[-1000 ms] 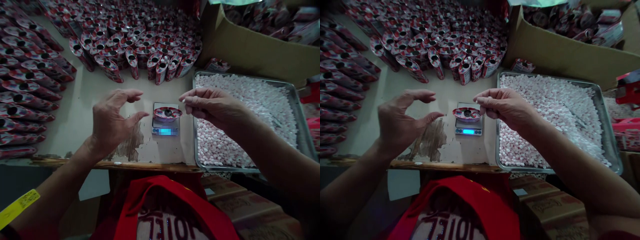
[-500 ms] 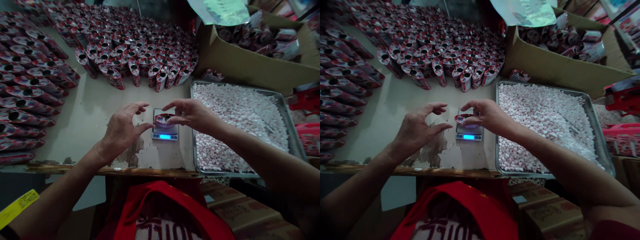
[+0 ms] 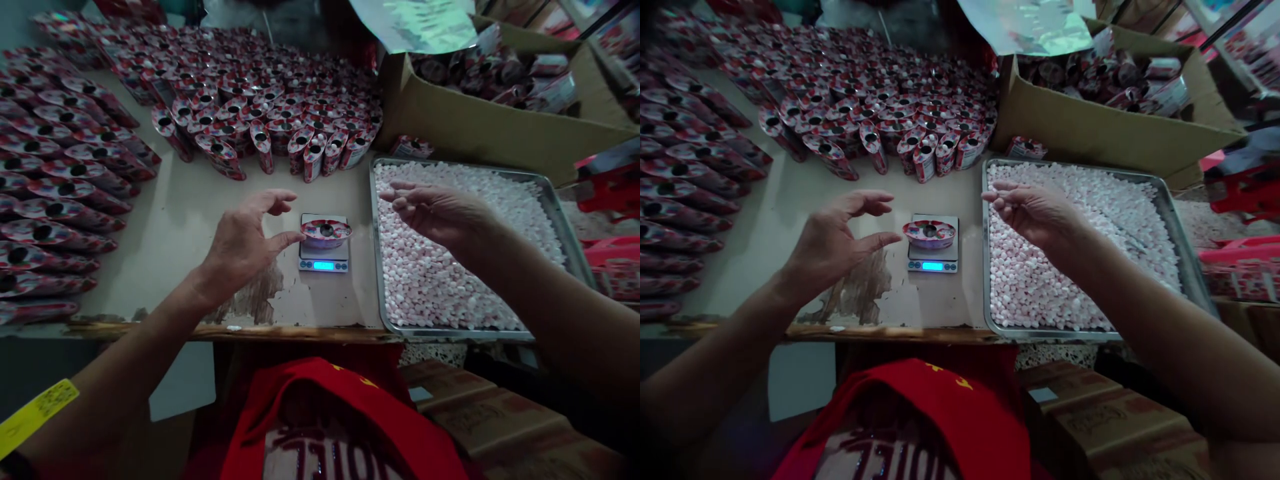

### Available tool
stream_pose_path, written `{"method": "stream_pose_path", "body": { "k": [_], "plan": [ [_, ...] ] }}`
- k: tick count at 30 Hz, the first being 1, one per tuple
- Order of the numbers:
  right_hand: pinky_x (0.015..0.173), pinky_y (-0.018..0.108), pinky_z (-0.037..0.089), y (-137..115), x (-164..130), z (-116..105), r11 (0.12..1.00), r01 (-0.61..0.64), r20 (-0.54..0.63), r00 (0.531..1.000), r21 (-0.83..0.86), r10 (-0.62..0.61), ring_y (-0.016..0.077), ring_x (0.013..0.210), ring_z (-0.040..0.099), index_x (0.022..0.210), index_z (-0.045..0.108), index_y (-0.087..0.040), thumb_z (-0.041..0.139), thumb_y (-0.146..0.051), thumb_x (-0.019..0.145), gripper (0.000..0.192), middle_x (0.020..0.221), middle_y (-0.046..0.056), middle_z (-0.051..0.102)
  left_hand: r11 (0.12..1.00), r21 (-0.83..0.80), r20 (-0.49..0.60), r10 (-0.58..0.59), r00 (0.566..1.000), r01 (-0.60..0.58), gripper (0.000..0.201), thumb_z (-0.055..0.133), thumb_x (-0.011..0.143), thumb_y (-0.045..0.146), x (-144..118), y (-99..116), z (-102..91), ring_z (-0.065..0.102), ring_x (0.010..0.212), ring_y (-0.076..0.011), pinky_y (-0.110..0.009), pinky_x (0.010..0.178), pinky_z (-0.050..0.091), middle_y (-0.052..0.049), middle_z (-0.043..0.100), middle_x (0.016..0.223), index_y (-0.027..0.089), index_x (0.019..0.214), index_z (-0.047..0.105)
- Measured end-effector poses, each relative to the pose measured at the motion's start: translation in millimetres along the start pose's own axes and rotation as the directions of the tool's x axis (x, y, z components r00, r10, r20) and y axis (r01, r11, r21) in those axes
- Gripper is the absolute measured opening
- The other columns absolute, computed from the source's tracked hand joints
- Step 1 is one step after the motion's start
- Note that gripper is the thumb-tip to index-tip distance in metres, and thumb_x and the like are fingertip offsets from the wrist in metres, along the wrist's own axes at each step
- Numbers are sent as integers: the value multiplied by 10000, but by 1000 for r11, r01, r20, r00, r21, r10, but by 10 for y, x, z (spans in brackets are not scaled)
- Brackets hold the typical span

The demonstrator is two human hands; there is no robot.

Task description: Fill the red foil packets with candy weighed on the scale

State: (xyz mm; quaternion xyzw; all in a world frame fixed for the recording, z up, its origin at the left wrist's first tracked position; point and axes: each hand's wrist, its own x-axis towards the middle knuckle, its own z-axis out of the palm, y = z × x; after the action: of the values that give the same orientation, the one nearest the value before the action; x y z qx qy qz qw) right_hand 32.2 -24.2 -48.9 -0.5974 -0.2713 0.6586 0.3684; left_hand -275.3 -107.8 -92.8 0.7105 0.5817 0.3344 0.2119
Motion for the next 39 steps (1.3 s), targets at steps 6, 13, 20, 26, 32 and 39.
{"method": "stream_pose_path", "body": {
  "k": [6,13,20,26,32,39],
  "plan": [
    [366,128,268,107,-94,233,976,117,312,948,-186,-54,34,452,340,972,729,-114,658,-151,1042,106,709,34,650,993,108,46,35,998,-39,595,942,803,222,-21,124,55,741,1152,-264,-413,1074,579,-81,780,1255,204,1343,695],
    [459,242,237,216,-96,623,805,447,523,827,-390,-206,79,473,316,696,676,-187,791,-634,950,527,500,-51,436,986,169,143,-33,989,9,595,959,766,201,-7,50,151,725,1198,-320,-485,1084,564,-109,778,1282,190,1310,718],
    [461,237,238,219,29,786,909,290,518,850,-300,-100,68,474,309,670,536,-201,838,-698,866,613,563,-52,463,999,-31,171,41,984,-37,582,960,748,234,71,-4,582,728,1177,-307,-453,1049,570,-119,775,1267,201,1277,721],
    [460,219,132,27,415,843,948,248,584,807,-199,-88,47,493,229,772,632,-160,915,-668,750,582,646,-62,442,995,37,150,86,985,-92,268,846,875,321,357,-102,266,748,1057,-290,-405,920,593,-93,798,1142,269,1129,780],
    [566,242,359,114,865,1769,551,720,672,656,-422,-343,135,608,509,1163,738,-151,619,-460,1025,358,774,15,632,963,210,-298,-99,949,166,450,849,782,289,987,-1165,-1582,706,1176,-300,-431,1062,537,-89,768,1287,229,1217,748],
    [816,351,539,259,910,2962,-389,642,739,647,-661,-187,316,1056,798,1332,712,-118,453,-126,1066,372,1104,241,810,963,215,-114,-140,984,162,470,760,741,350,1552,-2333,-2100,658,1217,-263,-391,1152,459,-69,770,1277,193,1184,739]
  ]
}}
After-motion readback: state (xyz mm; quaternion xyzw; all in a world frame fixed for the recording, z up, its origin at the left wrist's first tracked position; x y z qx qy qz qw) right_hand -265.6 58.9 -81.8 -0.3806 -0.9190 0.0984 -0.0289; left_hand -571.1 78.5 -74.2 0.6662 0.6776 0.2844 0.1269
